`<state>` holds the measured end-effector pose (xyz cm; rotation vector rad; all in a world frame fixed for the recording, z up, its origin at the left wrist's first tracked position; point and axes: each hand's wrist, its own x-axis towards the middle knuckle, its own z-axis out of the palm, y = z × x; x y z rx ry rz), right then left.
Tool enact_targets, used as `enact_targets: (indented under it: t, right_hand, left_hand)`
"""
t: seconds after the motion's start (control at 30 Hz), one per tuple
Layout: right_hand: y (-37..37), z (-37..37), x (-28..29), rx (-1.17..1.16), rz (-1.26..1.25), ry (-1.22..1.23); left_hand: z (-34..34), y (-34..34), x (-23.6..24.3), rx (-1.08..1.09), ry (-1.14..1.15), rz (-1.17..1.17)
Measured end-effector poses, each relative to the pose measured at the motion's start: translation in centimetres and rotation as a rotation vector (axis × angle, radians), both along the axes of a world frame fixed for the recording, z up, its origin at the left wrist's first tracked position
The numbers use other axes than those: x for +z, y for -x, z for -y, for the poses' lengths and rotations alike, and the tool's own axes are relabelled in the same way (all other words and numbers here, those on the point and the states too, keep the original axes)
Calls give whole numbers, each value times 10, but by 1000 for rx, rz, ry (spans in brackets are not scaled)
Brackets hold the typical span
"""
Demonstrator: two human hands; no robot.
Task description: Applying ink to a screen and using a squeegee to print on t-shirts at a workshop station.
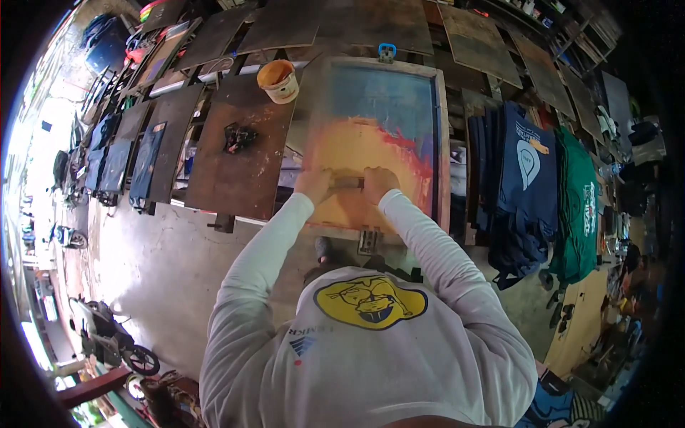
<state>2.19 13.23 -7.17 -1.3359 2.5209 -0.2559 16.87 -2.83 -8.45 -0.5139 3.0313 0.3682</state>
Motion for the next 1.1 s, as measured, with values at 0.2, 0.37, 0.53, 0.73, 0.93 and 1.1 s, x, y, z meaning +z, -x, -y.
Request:
enact_targets:
  t: [0.2, 0.37, 0.53, 0.73, 0.93, 1.1]
  right_hand:
    - [5, -5, 13, 73, 33, 2]
    - [3, -7, 7, 70, 17, -27]
    - [1, -6, 5, 38, 4, 23]
    - [3, -3, 11, 3, 42, -33]
    - [46, 35, 28, 80, 10, -216]
    - [114, 84, 14, -53, -42, -23]
  left_hand:
    - [-12, -3, -2, 130, 60, -18]
    - [-13, -2, 0, 116, 65, 6]
    - [-20, -3, 10, 130, 64, -3]
    - [-7, 6, 13, 71, 26, 69]
    - [49, 60, 23, -142, 25, -38]
    - [103, 134, 25, -69, -230, -134]
